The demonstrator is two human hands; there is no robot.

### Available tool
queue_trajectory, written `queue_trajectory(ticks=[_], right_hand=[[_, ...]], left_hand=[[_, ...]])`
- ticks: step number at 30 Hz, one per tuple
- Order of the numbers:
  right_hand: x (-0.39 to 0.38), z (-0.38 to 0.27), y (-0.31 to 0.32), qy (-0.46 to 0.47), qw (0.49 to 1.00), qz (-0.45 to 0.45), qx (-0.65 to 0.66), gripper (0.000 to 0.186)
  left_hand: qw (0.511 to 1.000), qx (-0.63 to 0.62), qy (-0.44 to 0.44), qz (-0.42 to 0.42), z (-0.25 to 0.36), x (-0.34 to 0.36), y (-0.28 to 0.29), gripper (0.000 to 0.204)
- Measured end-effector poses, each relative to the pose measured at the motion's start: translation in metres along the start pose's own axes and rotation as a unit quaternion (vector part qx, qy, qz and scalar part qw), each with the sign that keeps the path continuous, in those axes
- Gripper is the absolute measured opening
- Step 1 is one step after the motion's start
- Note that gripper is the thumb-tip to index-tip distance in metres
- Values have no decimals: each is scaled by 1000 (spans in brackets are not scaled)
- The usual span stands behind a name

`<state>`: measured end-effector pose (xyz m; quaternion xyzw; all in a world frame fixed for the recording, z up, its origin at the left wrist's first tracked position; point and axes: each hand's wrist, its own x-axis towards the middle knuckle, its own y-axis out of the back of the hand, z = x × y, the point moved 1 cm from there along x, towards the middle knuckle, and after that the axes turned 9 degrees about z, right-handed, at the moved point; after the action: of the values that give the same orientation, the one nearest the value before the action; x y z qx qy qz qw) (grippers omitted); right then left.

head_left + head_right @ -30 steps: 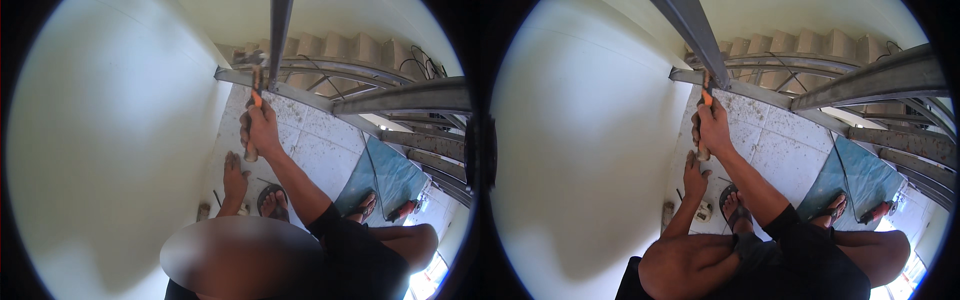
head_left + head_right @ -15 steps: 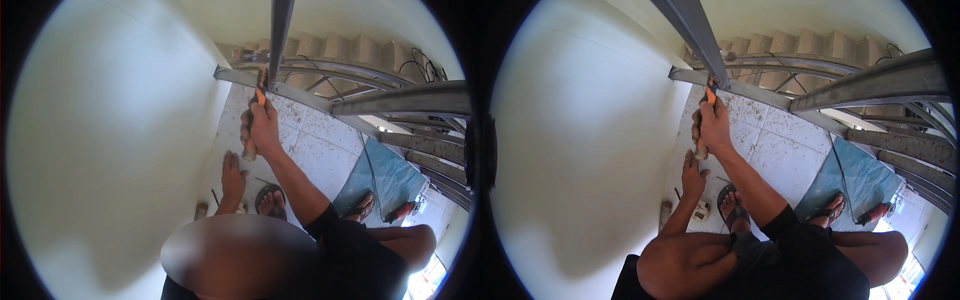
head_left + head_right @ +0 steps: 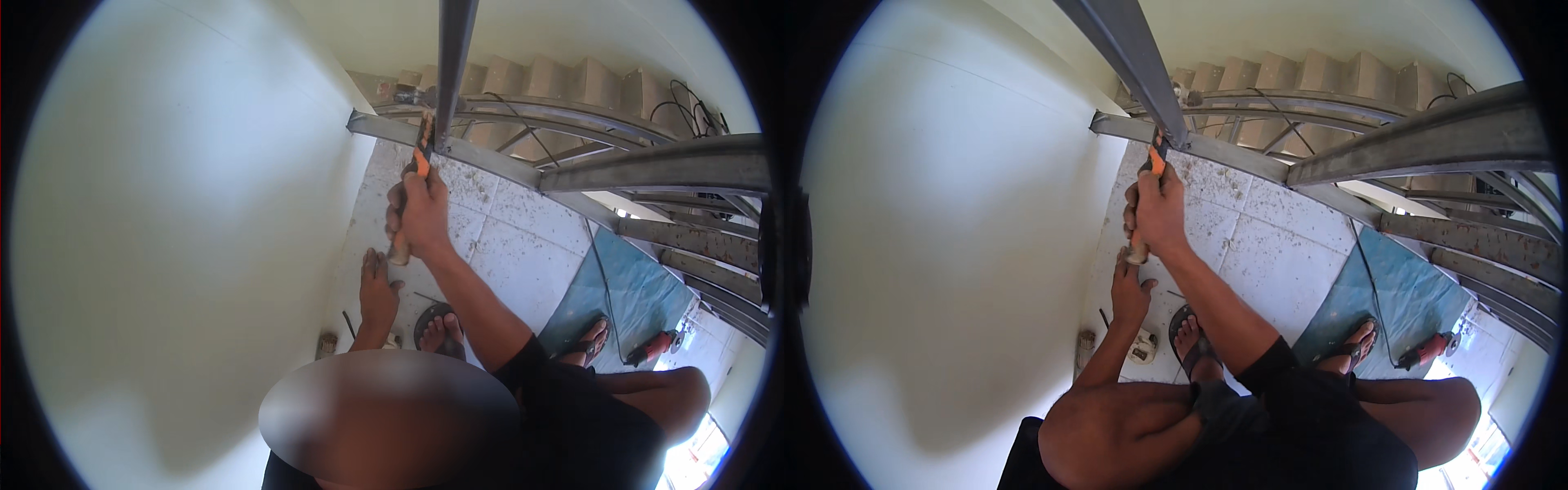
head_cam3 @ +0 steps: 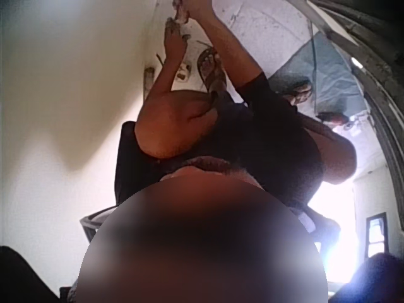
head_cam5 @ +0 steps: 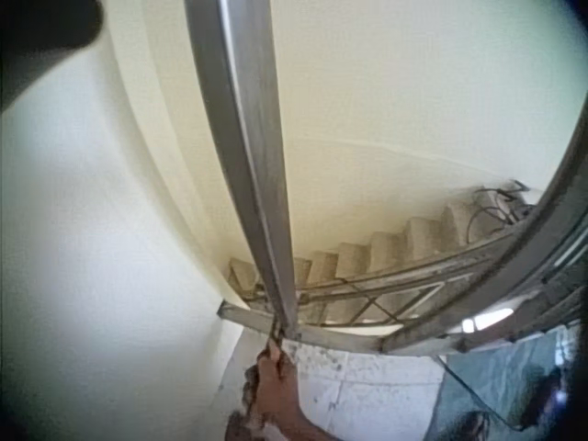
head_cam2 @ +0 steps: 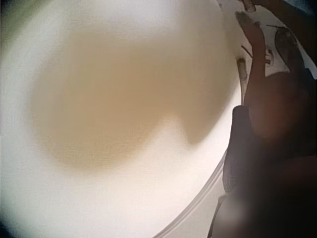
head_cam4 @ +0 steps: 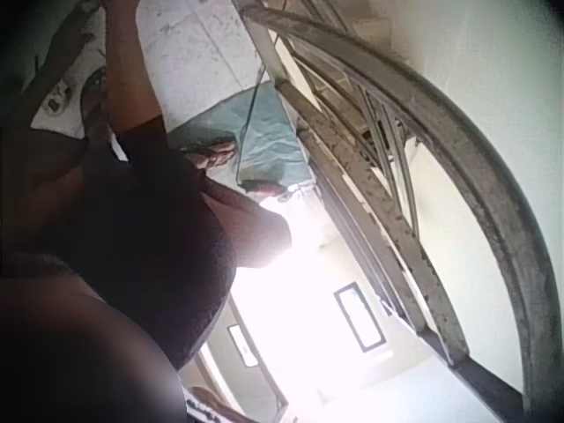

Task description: Installing a metal stair railing post by hammering it into a hole in the tiled floor.

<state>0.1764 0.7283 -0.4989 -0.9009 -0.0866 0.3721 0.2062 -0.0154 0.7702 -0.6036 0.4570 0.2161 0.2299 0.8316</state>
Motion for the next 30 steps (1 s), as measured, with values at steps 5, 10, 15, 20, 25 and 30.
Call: queue_trajectory(ticks=[5, 10, 15, 20, 25, 30], right_hand=[[-3, 2, -5, 0, 993, -61, -102, 15], [-6, 0, -3, -1, 999, -17, -29, 14], [-4, 5, -3, 37, 999, -9, 15, 13], [-7, 9, -1, 0, 995, -66, -73, 13], [-2, -2, 6, 29, 998, -14, -53, 15], [-4, 6, -2, -12, 994, -62, -90, 14]], left_hand=[[999, -13, -24, 28, 0, 1, 1, 72], [999, -28, -9, 17, -1, -3, 2, 71], [1000, -17, -14, -4, 3, -1, 3, 70], [999, -31, -12, 9, 4, 2, 5, 71], [1000, -21, -7, -5, 3, -2, 5, 71], [999, -37, -9, -2, 3, -3, 5, 71]])
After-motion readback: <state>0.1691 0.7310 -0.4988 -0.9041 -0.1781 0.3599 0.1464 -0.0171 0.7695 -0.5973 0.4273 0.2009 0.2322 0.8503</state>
